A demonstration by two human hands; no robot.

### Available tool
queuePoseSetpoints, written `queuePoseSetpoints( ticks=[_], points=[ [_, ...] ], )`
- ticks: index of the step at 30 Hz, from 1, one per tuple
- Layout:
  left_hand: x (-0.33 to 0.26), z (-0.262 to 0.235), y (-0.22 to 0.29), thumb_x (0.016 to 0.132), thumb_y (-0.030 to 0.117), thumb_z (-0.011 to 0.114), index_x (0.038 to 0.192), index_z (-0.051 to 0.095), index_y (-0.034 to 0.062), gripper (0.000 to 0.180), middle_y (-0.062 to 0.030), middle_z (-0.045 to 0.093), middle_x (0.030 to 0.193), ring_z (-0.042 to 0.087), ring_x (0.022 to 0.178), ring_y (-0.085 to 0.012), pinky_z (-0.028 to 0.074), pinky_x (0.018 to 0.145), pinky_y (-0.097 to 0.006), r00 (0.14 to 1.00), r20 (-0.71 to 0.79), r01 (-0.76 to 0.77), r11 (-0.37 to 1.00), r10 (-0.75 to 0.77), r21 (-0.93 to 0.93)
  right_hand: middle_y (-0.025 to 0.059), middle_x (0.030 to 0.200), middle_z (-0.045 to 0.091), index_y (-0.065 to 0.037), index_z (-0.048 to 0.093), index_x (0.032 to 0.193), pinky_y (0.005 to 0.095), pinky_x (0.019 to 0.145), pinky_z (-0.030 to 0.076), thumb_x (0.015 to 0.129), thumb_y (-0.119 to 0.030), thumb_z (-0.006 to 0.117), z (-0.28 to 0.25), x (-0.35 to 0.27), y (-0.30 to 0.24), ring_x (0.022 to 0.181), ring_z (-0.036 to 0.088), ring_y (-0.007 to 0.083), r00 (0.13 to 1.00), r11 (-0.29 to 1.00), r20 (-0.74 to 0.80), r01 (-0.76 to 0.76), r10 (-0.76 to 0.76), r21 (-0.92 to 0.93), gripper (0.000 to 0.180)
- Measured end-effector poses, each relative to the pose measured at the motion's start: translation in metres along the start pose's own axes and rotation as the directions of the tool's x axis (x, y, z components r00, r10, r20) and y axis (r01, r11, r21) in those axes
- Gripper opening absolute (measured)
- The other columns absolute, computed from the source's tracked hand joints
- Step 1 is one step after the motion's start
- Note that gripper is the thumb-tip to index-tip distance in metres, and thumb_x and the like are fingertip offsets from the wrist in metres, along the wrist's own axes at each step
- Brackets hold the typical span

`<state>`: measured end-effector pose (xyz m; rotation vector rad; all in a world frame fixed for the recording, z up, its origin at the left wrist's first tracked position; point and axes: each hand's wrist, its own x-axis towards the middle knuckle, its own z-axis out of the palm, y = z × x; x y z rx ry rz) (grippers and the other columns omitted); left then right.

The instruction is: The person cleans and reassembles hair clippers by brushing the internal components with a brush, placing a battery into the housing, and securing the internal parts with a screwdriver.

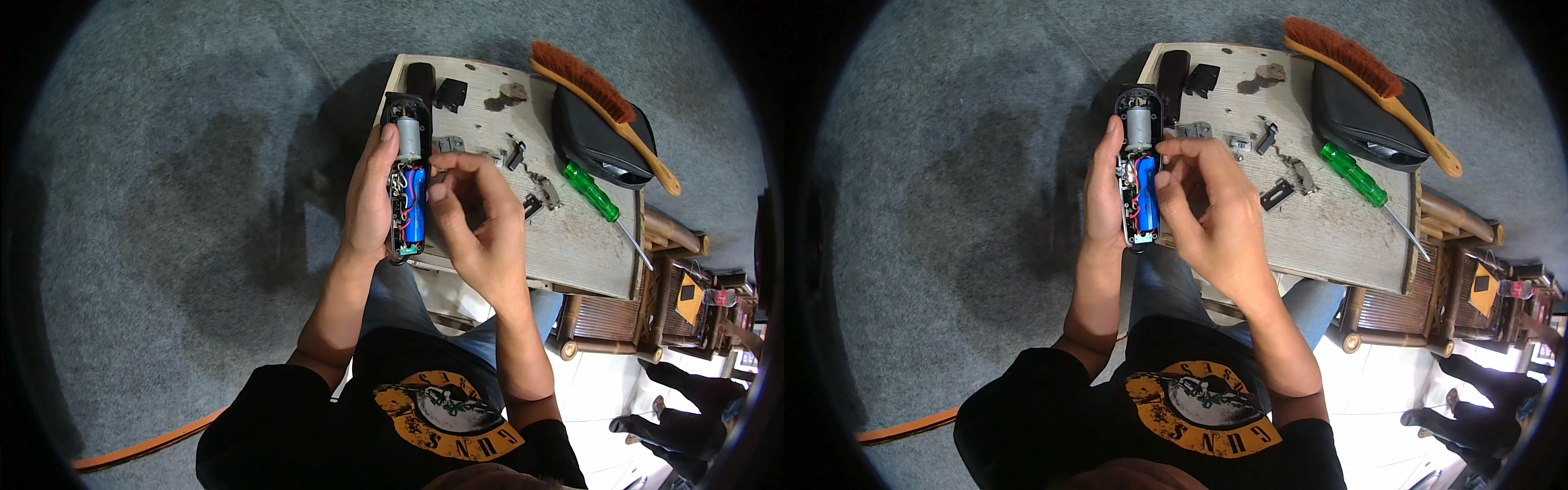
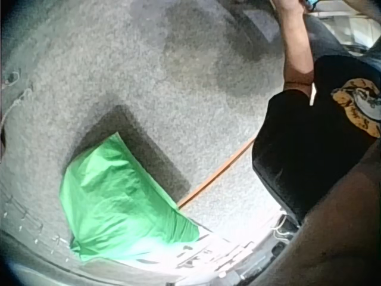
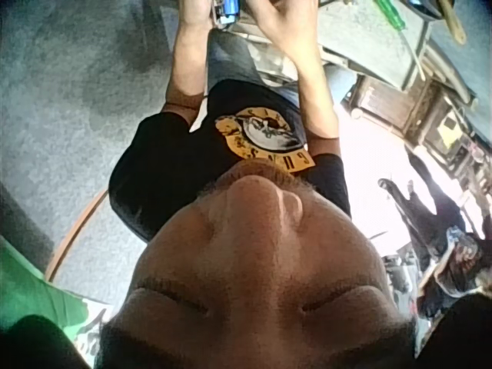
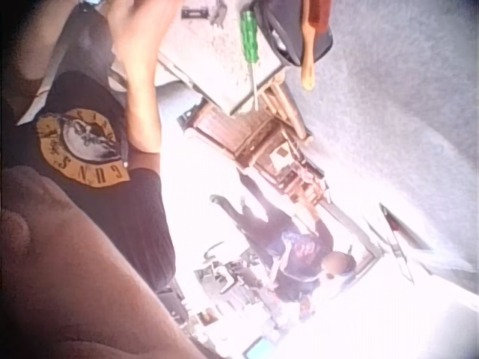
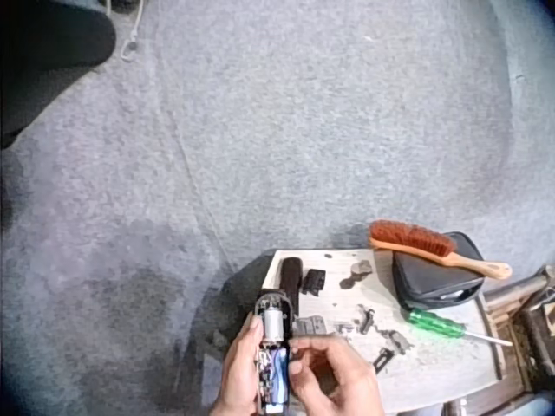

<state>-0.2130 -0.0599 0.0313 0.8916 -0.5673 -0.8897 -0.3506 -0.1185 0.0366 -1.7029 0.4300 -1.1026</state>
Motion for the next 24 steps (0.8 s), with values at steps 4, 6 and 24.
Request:
queuePoseSetpoints(
  ticks=[4,6,24],
  points=[
    [0.000,-0.010,-0.001,0.116,0.054,0.045,0.122,0.065,0.0028,0.055,-0.0062,0.067,0.094,0.067,0.080,-0.0137,0.056,0.069,-0.028,0.999,0.026,0.019,0.997,-0.021,0.069,0.0119,0.093,0.067,0.002,0.070,0.117,0.0338,0.070,0.053,0.095,-0.004,0.080,0.002,0.001,-0.007,0.074,0.064,0.0208,0.999,0.996,0.050,0.009,-0.004,-0.092,0.025],
    [-0.002,-0.003,0.002,0.117,0.051,0.045,0.124,0.063,0.0031,0.052,-0.0060,0.066,0.094,0.066,0.080,-0.0136,0.055,0.069,-0.029,0.998,0.035,-0.052,0.981,0.046,0.189,0.0114,0.093,0.067,0.002,0.071,0.113,0.0337,0.070,0.052,0.094,-0.003,0.080,0.000,0.001,-0.005,0.074,0.064,0.0205,0.999,0.995,0.047,0.000,0.005,-0.104,0.022],
    [0.003,-0.011,-0.004,0.119,0.039,0.043,0.131,0.063,0.0051,0.041,-0.0036,0.068,0.106,0.067,0.092,-0.0100,0.057,0.081,-0.028,0.986,0.145,-0.120,0.941,0.077,0.316,0.0117,0.097,0.065,0.003,0.068,0.103,0.0346,0.073,0.054,0.095,0.002,0.078,-0.002,0.000,-0.001,0.079,0.067,0.0228,0.994,0.992,-0.045,0.091,-0.095,-0.087,0.013]
  ],
)
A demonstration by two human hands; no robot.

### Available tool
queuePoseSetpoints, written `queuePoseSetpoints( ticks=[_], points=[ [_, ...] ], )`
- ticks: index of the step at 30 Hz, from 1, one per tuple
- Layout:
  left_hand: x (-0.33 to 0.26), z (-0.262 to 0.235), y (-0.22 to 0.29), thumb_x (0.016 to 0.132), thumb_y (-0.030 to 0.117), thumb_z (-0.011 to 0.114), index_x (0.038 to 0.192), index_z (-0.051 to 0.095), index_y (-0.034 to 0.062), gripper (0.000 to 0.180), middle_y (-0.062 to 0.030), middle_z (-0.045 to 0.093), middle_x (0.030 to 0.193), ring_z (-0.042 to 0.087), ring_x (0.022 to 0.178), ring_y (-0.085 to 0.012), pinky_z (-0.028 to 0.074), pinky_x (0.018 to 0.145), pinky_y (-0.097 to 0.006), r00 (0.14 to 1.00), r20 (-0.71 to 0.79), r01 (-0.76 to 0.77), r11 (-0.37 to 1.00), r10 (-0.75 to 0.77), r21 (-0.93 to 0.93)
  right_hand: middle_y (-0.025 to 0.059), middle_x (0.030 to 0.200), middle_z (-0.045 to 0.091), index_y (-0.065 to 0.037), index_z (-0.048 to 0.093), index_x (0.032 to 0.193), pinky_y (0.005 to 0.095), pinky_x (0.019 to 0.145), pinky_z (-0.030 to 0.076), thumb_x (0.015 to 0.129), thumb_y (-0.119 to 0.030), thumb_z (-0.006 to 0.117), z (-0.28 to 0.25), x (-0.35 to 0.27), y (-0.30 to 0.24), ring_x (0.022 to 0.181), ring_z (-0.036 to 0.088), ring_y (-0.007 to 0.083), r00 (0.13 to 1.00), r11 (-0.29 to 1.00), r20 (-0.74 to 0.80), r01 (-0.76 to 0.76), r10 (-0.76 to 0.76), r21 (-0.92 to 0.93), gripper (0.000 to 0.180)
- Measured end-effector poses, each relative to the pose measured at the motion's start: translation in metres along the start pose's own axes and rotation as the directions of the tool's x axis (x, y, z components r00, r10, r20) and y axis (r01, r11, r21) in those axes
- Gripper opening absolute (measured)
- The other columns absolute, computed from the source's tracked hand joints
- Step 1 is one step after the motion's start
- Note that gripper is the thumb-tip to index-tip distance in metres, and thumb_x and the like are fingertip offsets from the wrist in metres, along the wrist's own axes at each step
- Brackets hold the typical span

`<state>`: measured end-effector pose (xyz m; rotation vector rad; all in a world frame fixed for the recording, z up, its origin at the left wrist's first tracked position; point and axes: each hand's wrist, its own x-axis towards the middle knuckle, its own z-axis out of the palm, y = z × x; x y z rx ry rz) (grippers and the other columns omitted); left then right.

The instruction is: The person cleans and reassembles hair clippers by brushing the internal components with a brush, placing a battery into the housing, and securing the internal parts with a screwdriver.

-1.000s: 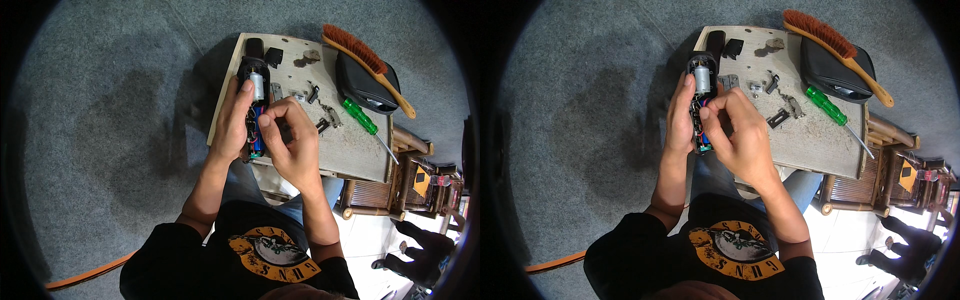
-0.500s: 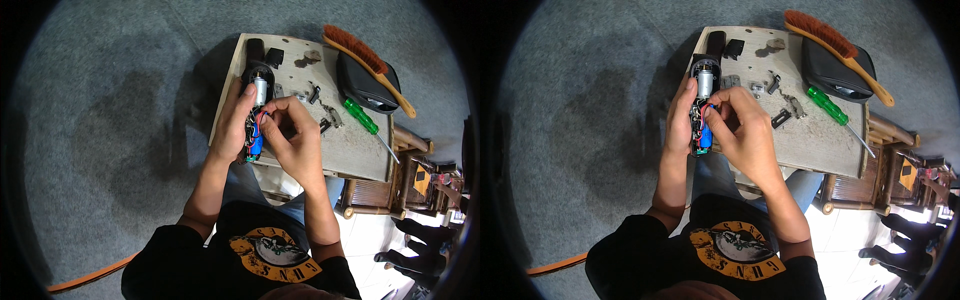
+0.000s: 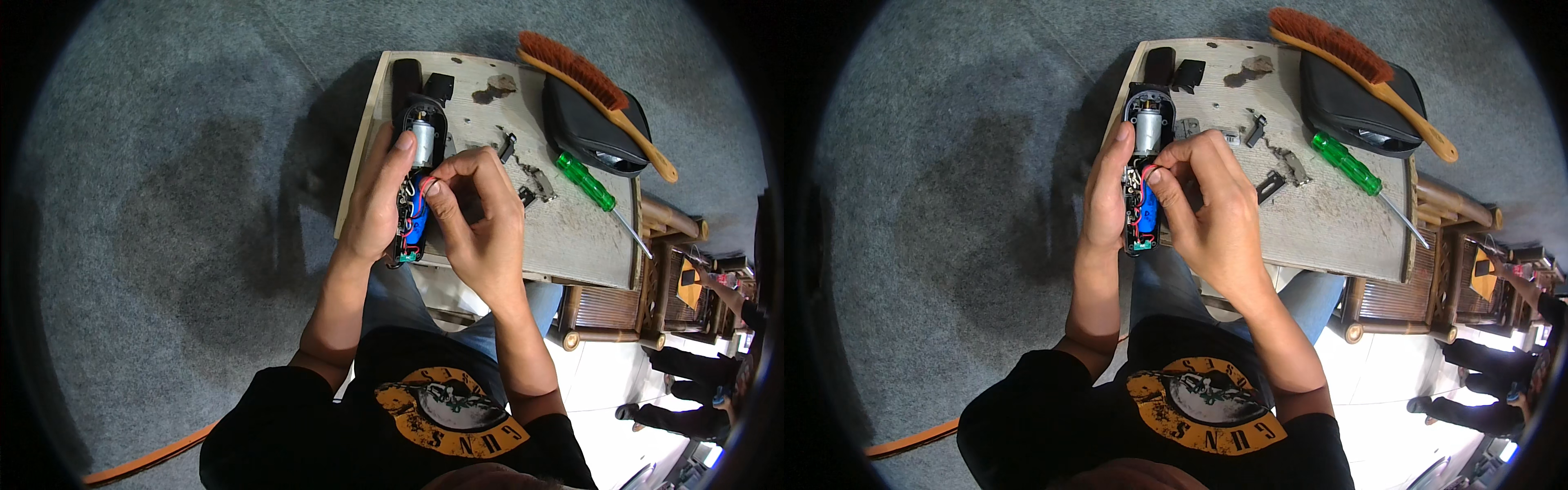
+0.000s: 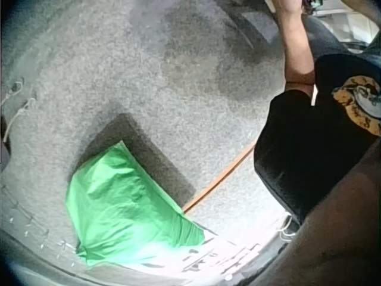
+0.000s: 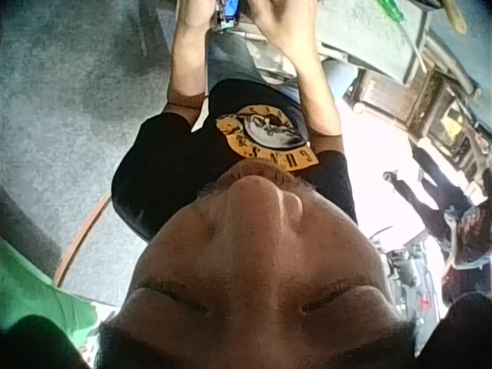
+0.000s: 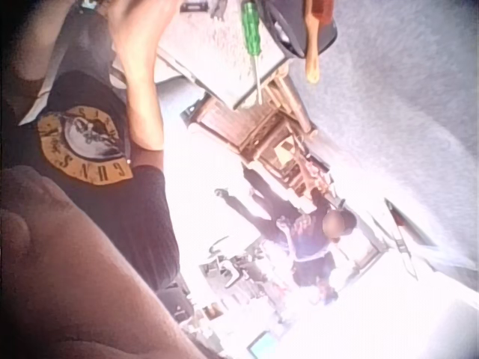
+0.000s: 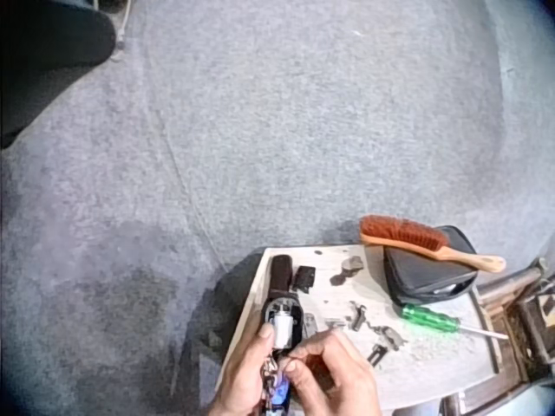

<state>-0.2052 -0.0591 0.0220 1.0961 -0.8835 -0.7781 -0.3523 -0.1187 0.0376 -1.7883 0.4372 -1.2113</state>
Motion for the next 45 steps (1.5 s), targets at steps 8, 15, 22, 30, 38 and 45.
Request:
queuePoseSetpoints(
  ticks=[8,15,22,30,38,45],
  points=[
    [-0.002,0.000,0.003,0.118,0.042,0.044,0.129,0.063,0.0054,0.042,-0.0052,0.068,0.103,0.068,0.088,-0.0115,0.058,0.076,-0.029,0.999,-0.017,0.031,0.999,-0.032,-0.039,0.0119,0.091,0.066,0.002,0.068,0.104,0.0349,0.069,0.053,0.096,-0.002,0.079,0.000,-0.001,-0.001,0.076,0.067,0.0228,0.998,0.998,0.036,-0.055,0.055,-0.007,0.014],
    [-0.002,-0.001,0.002,0.118,0.046,0.044,0.126,0.063,0.0035,0.048,-0.0061,0.068,0.098,0.068,0.082,-0.0126,0.057,0.072,-0.029,0.999,-0.041,0.016,1.000,-0.016,-0.020,0.0126,0.089,0.068,0.003,0.070,0.103,0.0358,0.066,0.052,0.096,-0.004,0.080,0.000,0.002,-0.005,0.071,0.066,0.0228,0.996,0.996,0.063,-0.063,0.067,-0.071,0.014],
    [-0.004,0.003,0.007,0.116,0.053,0.046,0.125,0.067,0.0035,0.055,-0.0068,0.073,0.101,0.072,0.088,-0.0117,0.058,0.075,-0.027,0.990,-0.080,0.088,0.958,-0.114,-0.273,0.0087,0.087,0.071,0.002,0.070,0.111,0.0306,0.067,0.052,0.100,-0.004,0.077,0.001,0.000,-0.006,0.072,0.065,0.0134,0.977,0.976,-0.027,-0.208,0.210,0.067,0.014],
    [-0.003,0.003,0.005,0.117,0.056,0.039,0.124,0.064,0.0027,0.059,-0.0051,0.069,0.097,0.067,0.084,-0.0102,0.055,0.072,-0.026,0.995,-0.056,0.073,0.970,-0.088,-0.231,0.0055,0.089,0.067,0.000,0.064,0.125,0.0267,0.063,0.050,0.098,-0.006,0.080,0.003,0.001,0.005,0.071,0.062,0.0097,0.981,0.975,0.023,-0.195,0.193,0.111,0.032],
    [-0.005,0.005,0.012,0.118,0.056,0.034,0.123,0.059,0.0024,0.059,-0.0048,0.063,0.095,0.062,0.079,-0.0100,0.052,0.068,-0.026,0.998,0.042,0.055,0.973,-0.047,-0.223,0.0055,0.094,0.064,-0.002,0.054,0.141,0.0285,0.061,0.050,0.095,-0.005,0.081,0.003,0.002,-0.003,0.071,0.064,0.0125,0.970,0.969,0.108,-0.228,0.218,0.094,0.053],
    [-0.008,0.007,0.011,0.118,0.049,0.040,0.125,0.058,0.0036,0.049,-0.0055,0.064,0.093,0.061,0.081,-0.0099,0.051,0.071,-0.026,0.996,0.006,0.084,0.976,-0.085,-0.199,0.0099,0.090,0.064,-0.003,0.053,0.142,0.0362,0.062,0.054,0.094,-0.008,0.081,-0.001,0.003,-0.007,0.069,0.069,0.0214,0.968,0.971,0.102,-0.237,0.231,0.042,0.055]
  ],
)
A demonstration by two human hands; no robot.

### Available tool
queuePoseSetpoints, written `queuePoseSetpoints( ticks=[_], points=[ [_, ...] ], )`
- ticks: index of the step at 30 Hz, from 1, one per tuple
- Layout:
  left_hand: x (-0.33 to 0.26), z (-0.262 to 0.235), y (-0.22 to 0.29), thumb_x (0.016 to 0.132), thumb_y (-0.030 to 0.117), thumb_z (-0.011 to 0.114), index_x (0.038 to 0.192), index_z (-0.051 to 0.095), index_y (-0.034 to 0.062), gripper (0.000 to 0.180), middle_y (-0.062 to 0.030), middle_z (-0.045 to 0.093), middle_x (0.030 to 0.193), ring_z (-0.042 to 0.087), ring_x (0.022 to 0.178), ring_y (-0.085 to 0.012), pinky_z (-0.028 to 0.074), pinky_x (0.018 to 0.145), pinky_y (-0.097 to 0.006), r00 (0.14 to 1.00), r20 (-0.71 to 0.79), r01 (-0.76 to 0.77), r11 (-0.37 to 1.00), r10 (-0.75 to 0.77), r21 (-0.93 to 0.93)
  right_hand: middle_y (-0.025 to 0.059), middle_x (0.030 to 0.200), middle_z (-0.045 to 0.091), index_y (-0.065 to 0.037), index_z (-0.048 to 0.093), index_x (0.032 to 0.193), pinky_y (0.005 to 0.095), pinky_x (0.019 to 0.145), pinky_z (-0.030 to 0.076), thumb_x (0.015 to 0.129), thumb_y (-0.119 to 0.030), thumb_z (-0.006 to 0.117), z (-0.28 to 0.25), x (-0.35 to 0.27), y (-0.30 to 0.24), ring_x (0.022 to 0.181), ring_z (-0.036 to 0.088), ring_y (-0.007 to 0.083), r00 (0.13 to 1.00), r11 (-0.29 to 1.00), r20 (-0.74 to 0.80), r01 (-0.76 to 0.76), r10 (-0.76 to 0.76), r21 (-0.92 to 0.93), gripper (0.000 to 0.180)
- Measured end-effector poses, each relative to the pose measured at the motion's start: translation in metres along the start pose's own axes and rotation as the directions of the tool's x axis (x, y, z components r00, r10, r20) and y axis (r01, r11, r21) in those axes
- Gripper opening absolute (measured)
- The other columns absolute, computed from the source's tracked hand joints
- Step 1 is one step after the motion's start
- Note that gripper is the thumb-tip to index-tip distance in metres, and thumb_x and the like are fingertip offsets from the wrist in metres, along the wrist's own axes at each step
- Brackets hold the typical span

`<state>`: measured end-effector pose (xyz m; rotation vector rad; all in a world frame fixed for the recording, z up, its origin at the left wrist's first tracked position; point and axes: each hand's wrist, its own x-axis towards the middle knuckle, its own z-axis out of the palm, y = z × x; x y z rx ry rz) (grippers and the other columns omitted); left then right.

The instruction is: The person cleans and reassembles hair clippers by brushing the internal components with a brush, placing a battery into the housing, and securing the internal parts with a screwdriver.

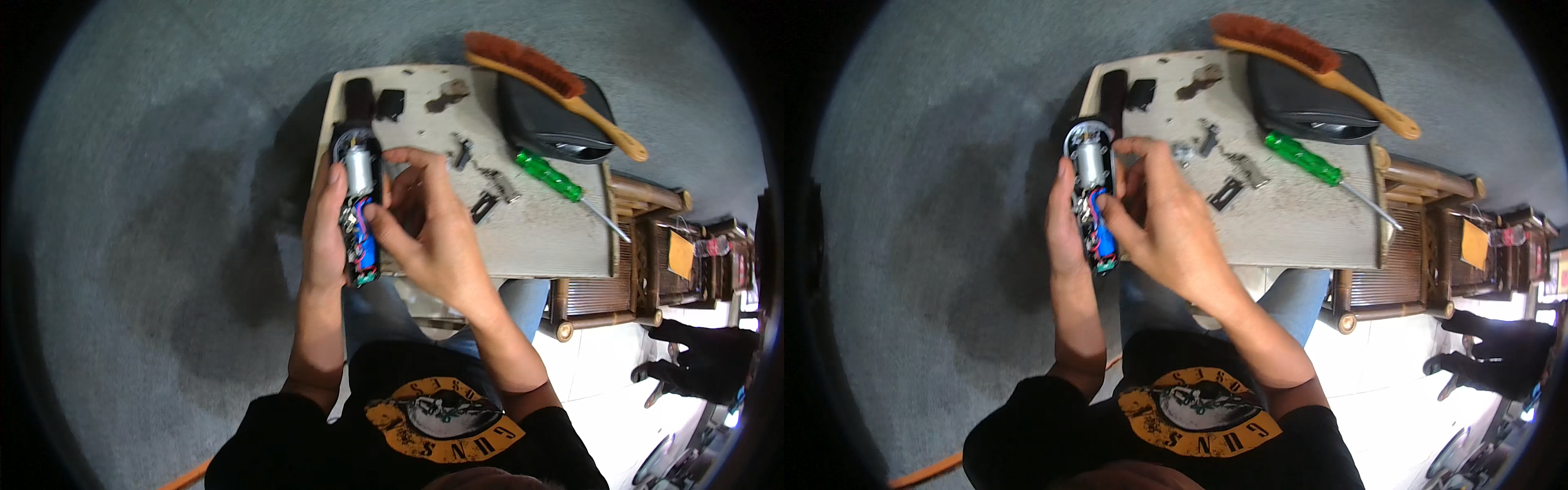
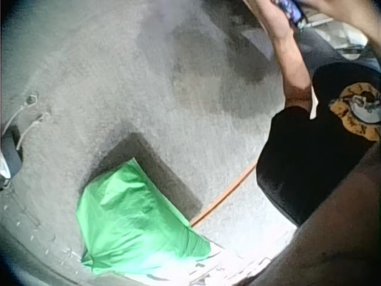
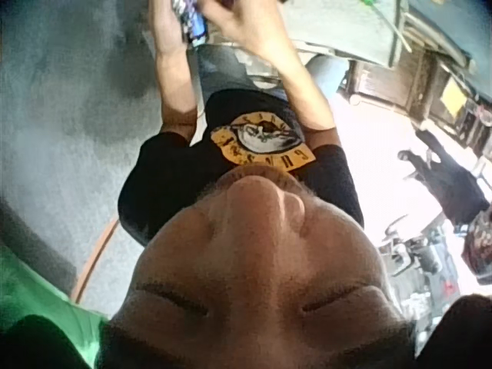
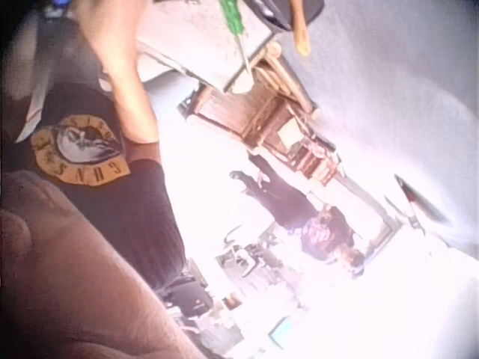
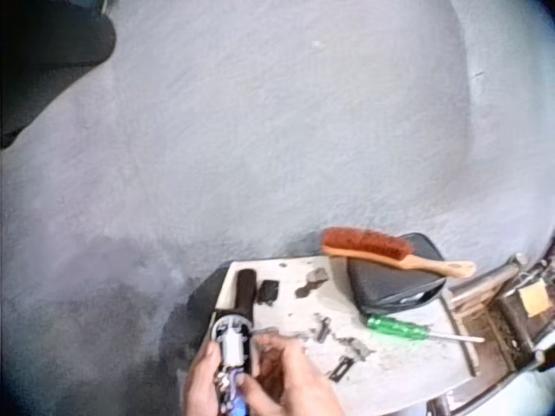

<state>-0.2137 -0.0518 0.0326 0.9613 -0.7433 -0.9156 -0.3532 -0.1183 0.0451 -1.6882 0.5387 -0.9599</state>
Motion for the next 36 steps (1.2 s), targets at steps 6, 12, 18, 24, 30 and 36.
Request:
queuePoseSetpoints(
  ticks=[6,12,18,24,30,36],
  points=[
    [0.000,-0.001,-0.002,0.118,0.054,0.036,0.150,0.052,-0.0004,0.065,-0.0063,0.062,0.097,0.061,0.084,-0.0116,0.052,0.074,-0.027,0.999,0.024,-0.022,1.000,0.022,0.012,0.0096,0.086,0.064,-0.003,0.051,0.143,0.0390,0.059,0.053,0.095,-0.010,0.080,-0.001,0.000,0.004,0.062,0.066,0.0235,0.999,0.998,-0.005,0.050,-0.050,-0.026,0.056],
    [0.005,0.000,-0.001,0.120,0.043,0.039,0.123,0.057,0.0054,0.041,-0.0057,0.064,0.095,0.062,0.081,-0.0093,0.053,0.070,-0.027,1.000,-0.001,-0.022,0.992,0.022,-0.127,0.0079,0.082,0.063,-0.003,0.054,0.140,0.0345,0.056,0.050,0.099,-0.008,0.077,-0.001,-0.003,0.003,0.060,0.064,0.0189,0.999,0.999,-0.022,0.048,-0.048,0.008,0.047],
    [0.005,0.006,0.009,0.117,0.058,0.037,0.113,0.065,0.0067,0.058,-0.0037,0.068,0.088,0.066,0.069,-0.0099,0.054,0.058,-0.026,0.994,-0.096,0.025,0.982,-0.044,-0.186,0.0063,0.072,0.059,-0.002,0.065,0.129,0.0319,0.054,0.045,0.101,-0.011,0.077,-0.003,0.000,0.003,0.058,0.057,0.0147,0.999,0.999,-0.019,0.048,-0.048,0.010,0.032],
    [0.002,0.005,0.002,0.115,0.054,0.039,0.127,0.064,0.0070,0.054,-0.0065,0.073,0.100,0.072,0.072,-0.0125,0.061,0.058,-0.028,0.983,-0.176,0.010,0.969,-0.055,-0.248,0.0079,0.072,0.062,0.000,0.072,0.113,0.0323,0.054,0.045,0.101,-0.011,0.077,0.003,-0.003,0.009,0.057,0.056,0.0144,0.999,0.996,-0.034,0.022,-0.019,0.084,0.018],
    [0.003,0.000,0.001,0.115,0.046,0.039,0.133,0.061,0.0085,0.047,-0.0076,0.073,0.106,0.073,0.086,-0.0127,0.063,0.069,-0.029,0.995,-0.097,-0.006,0.979,-0.014,-0.203,0.0098,0.075,0.065,0.001,0.072,0.110,0.0328,0.056,0.047,0.101,-0.011,0.077,0.000,-0.003,0.009,0.058,0.059,0.0164,0.999,0.998,-0.022,0.037,-0.036,0.056,0.016],
    [0.002,0.006,0.004,0.115,0.043,0.037,0.134,0.059,0.0090,0.044,-0.0077,0.071,0.104,0.071,0.083,-0.0142,0.062,0.070,-0.029,0.993,-0.118,-0.005,0.979,-0.019,-0.202,0.0119,0.078,0.067,0.001,0.071,0.108,0.0336,0.056,0.048,0.101,-0.012,0.078,-0.001,-0.004,0.007,0.060,0.062,0.0180,1.000,0.997,0.001,0.020,-0.020,0.075,0.017]
  ],
)
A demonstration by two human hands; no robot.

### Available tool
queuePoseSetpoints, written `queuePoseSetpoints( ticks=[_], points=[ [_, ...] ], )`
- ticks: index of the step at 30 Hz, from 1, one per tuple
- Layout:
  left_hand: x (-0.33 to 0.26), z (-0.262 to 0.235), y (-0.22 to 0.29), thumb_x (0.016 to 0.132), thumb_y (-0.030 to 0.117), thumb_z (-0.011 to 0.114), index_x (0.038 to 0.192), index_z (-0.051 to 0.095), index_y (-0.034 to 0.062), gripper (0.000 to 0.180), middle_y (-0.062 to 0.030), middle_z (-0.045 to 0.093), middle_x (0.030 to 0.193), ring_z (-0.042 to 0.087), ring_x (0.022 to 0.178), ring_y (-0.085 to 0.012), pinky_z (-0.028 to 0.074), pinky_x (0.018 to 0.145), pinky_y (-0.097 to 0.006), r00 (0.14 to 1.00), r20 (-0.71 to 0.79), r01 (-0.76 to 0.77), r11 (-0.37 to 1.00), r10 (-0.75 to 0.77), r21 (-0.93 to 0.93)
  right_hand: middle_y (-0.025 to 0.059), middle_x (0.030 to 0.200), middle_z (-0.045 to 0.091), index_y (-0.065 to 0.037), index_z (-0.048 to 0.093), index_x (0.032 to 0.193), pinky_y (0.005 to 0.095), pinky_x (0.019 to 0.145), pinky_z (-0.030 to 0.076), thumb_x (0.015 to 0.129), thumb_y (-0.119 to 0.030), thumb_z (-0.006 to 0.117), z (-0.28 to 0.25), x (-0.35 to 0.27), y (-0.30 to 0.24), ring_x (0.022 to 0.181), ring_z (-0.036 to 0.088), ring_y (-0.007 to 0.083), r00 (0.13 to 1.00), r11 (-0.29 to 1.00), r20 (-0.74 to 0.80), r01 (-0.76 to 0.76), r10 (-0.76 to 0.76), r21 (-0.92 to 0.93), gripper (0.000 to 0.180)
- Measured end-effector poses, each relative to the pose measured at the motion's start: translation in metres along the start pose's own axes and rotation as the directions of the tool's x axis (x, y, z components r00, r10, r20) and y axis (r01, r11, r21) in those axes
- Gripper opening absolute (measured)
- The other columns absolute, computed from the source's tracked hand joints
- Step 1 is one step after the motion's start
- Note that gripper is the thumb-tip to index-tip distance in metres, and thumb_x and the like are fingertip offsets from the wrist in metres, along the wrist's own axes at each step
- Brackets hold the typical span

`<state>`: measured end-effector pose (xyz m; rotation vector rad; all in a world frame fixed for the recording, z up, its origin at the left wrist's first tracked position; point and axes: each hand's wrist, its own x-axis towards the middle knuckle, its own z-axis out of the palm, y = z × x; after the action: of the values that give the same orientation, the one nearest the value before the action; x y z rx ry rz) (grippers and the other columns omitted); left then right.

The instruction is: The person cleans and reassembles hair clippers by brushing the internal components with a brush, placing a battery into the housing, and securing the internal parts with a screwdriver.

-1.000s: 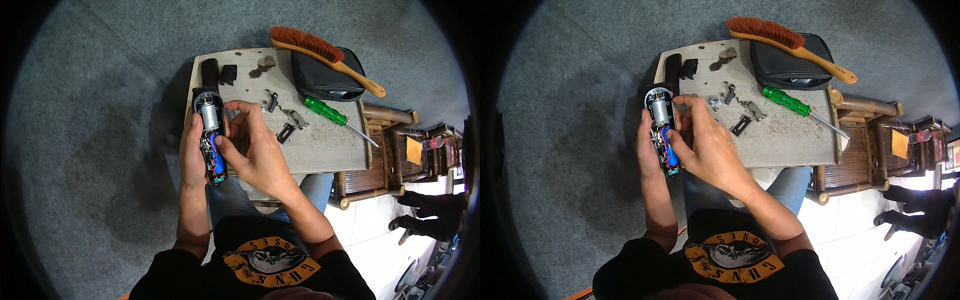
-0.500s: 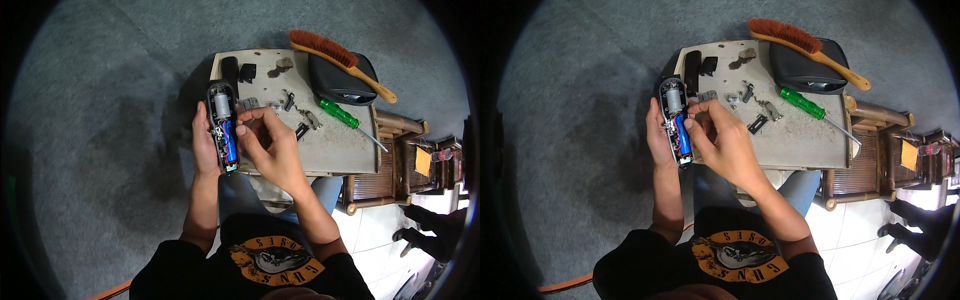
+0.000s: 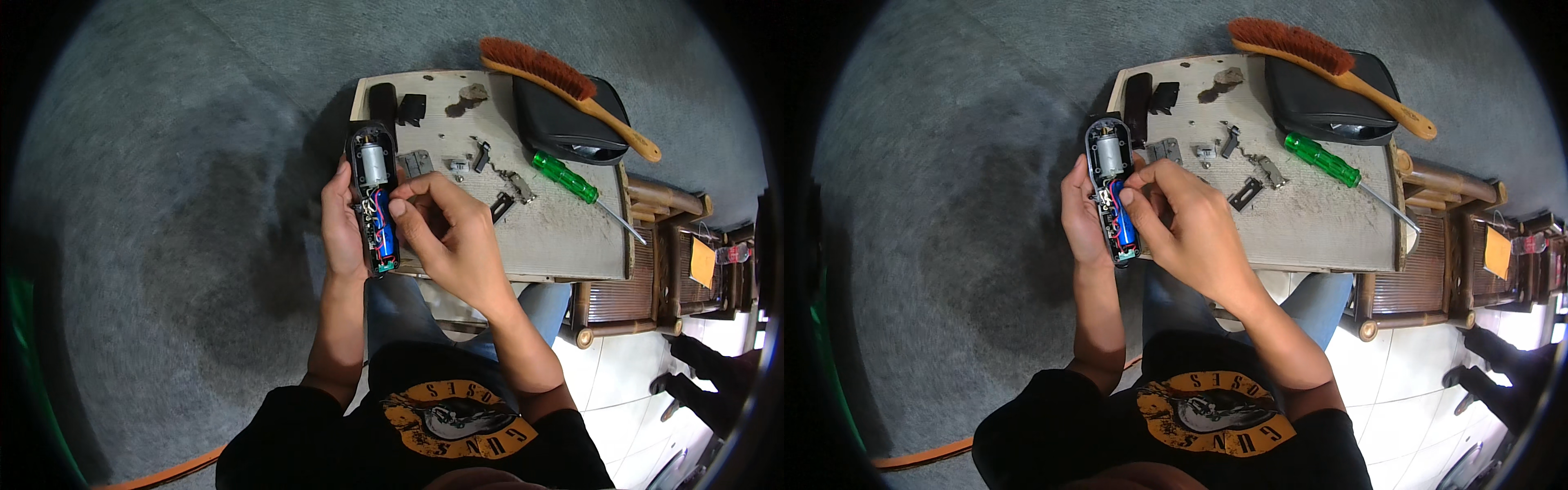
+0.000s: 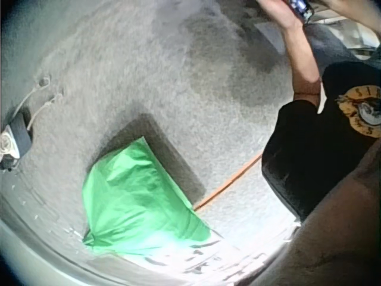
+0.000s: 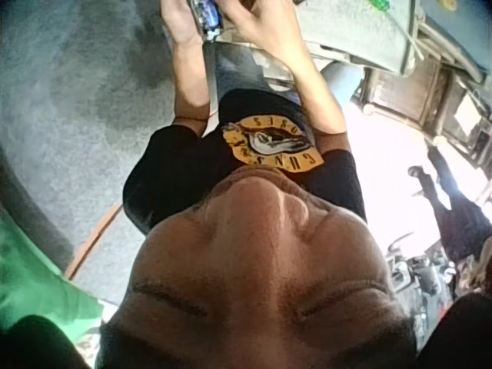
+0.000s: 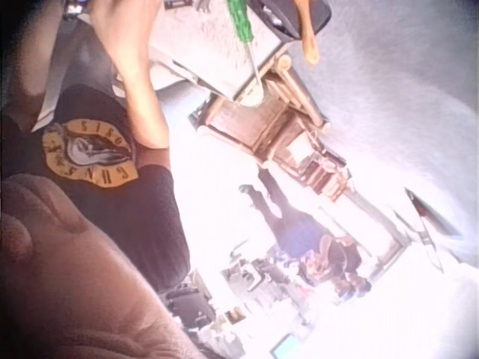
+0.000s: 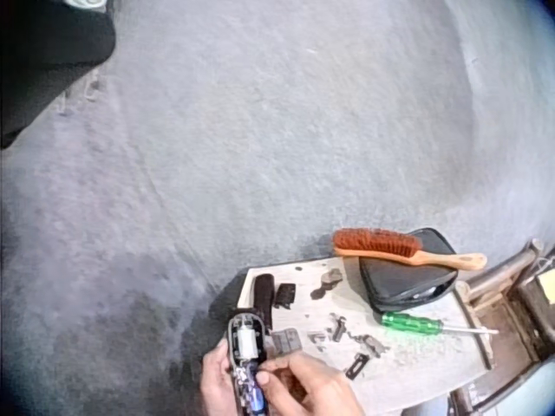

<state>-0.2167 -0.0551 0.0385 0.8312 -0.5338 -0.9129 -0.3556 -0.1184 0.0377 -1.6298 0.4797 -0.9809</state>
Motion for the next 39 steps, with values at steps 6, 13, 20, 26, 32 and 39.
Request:
queuePoseSetpoints(
  ticks=[6,13,20,26,32,39],
  points=[
    [0.004,-0.013,-0.001,0.117,0.047,0.035,0.120,0.066,0.0026,0.054,-0.0124,0.072,0.099,0.071,0.073,-0.0191,0.062,0.063,-0.033,0.985,0.172,0.028,0.993,-0.008,-0.112,0.0154,0.076,0.067,0.002,0.069,0.090,0.0352,0.057,0.049,0.106,-0.015,0.073,-0.008,-0.001,0.000,0.060,0.066,0.0254,0.990,0.979,0.062,0.136,-0.128,-0.150,0.024],
    [0.005,-0.013,-0.001,0.118,0.049,0.031,0.120,0.060,-0.0008,0.058,-0.0143,0.067,0.096,0.062,0.051,-0.0202,0.053,0.042,-0.030,0.989,0.127,-0.065,0.997,0.068,-0.034,0.0107,0.092,0.062,-0.001,0.063,0.130,0.0309,0.073,0.051,0.094,0.017,0.052,-0.004,-0.002,0.000,0.078,0.064,0.0198,0.990,0.993,-0.095,0.105,-0.100,0.055,0.042],
    [0.006,-0.016,-0.001,0.116,0.058,0.031,0.105,0.061,0.0004,0.066,-0.0100,0.068,0.093,0.061,0.051,-0.0191,0.051,0.047,-0.032,0.993,0.112,-0.024,0.994,0.036,-0.106,0.0051,0.103,0.061,0.002,0.063,0.131,0.0266,0.077,0.049,0.096,0.013,0.055,-0.003,-0.003,0.008,0.086,0.057,0.0104,0.960,0.976,-0.233,0.185,-0.155,0.113,0.038],
    [0.003,-0.018,0.001,0.116,0.055,0.032,0.107,0.062,-0.0011,0.064,-0.0117,0.068,0.092,0.063,0.051,-0.0201,0.052,0.044,-0.032,0.992,0.126,0.004,0.979,0.023,-0.204,0.0102,0.101,0.069,-0.003,0.071,0.121,0.0367,0.076,0.056,0.094,0.002,0.068,-0.025,0.048,-0.050,0.089,0.070,0.0247,0.933,0.791,0.108,0.349,-0.343,-0.502,0.027],
    [0.002,-0.016,-0.001,0.115,0.058,0.034,0.116,0.062,0.0022,0.062,-0.0074,0.067,0.083,0.061,0.050,-0.0169,0.052,0.047,-0.031,0.990,0.139,0.004,0.987,0.019,-0.160,0.0116,0.113,0.072,-0.007,0.075,0.122,0.0489,0.098,0.057,0.096,-0.011,0.075,-0.049,0.109,-0.027,0.115,0.071,0.0345,0.894,0.332,0.402,0.447,-0.198,-0.831,0.027],
    [0.005,-0.022,-0.002,0.115,0.058,0.033,0.107,0.062,0.0019,0.064,-0.0091,0.066,0.083,0.062,0.050,-0.0179,0.053,0.047,-0.032,0.982,0.189,0.018,0.987,0.013,-0.162,0.0191,0.129,0.071,-0.006,0.070,0.136,0.0520,0.104,0.056,0.099,-0.028,0.077,-0.032,0.130,0.009,0.124,0.069,0.0413,0.906,0.384,0.408,0.417,-0.108,-0.824,0.044]
  ],
)
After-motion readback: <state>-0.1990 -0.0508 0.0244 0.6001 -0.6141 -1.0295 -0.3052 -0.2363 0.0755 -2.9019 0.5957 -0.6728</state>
